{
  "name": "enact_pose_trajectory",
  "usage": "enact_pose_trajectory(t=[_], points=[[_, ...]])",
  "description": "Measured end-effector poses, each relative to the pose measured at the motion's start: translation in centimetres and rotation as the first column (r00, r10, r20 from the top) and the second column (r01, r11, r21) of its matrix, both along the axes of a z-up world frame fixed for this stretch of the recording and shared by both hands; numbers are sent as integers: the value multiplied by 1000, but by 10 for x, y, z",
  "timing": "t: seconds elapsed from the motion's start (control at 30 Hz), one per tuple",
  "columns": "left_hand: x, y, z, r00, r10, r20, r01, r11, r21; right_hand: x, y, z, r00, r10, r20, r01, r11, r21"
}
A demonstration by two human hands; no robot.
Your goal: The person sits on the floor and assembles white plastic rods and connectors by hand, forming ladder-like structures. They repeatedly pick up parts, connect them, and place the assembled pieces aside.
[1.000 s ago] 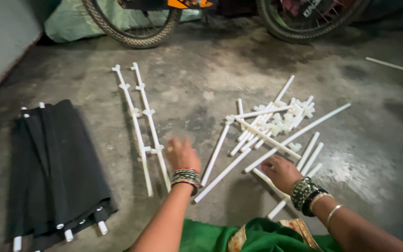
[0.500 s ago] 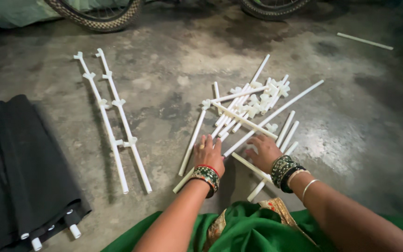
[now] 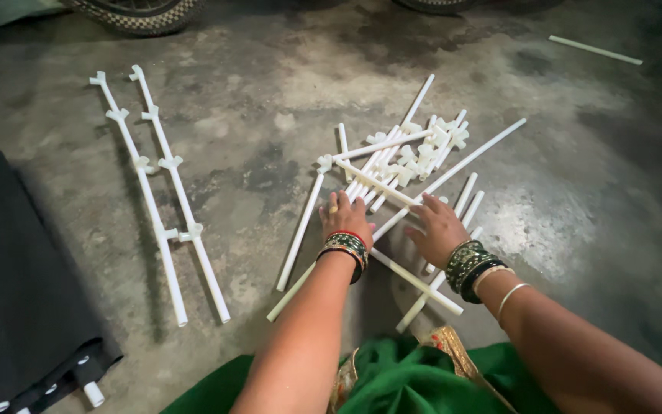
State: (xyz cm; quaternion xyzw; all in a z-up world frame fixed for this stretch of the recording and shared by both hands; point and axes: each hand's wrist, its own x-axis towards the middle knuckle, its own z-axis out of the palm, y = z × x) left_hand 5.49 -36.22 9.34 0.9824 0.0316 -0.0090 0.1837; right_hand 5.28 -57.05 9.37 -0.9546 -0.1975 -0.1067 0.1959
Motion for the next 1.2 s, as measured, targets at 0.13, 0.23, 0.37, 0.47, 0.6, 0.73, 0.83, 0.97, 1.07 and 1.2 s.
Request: enact_pose_trajectory(t=[0.13, 0.23, 0.37, 0.47, 0.6, 0.73, 0.83, 0.97, 1.07, 1.2], points=[[11, -5, -1, 999, -22, -26, 22, 1000, -12, 8, -13, -7, 999, -25, -27, 24, 999, -38], [18, -9, -7, 999, -28, -18, 28, 999, -25, 11, -21, -12, 999, -43, -20, 42, 997, -57], [15, 0, -16, 963, -66, 262, 86, 994, -69, 14, -22, -14, 999, -37, -17, 35, 996, -86], [10, 9, -19, 923, -165, 347, 174, 985, 4, 14, -22, -12, 998, -40, -47, 34, 992, -118], [13, 16, -17, 929, -153, 336, 156, 988, 16, 12, -21, -9, 994, -66, -89, 50, 984, -170], [26, 21, -16, 940, -80, 332, 64, 996, 60, 12, -19, -6, 992, -82, -96, 63, 980, -189], [29, 24, -20, 945, -34, 325, 12, 998, 68, 12, -18, -5, 994, -65, -89, 46, 980, -195], [24, 25, -25, 948, -40, 317, 17, 997, 73, 12, -18, -6, 999, -24, -33, 18, 987, -163], [17, 24, -23, 954, 13, 299, -18, 1000, 15, 12, -19, -8, 999, 9, 46, -4, 994, -114], [-2, 37, -18, 926, -55, 373, 46, 998, 33, 14, -20, -9, 991, 54, 121, -46, 996, -72]])
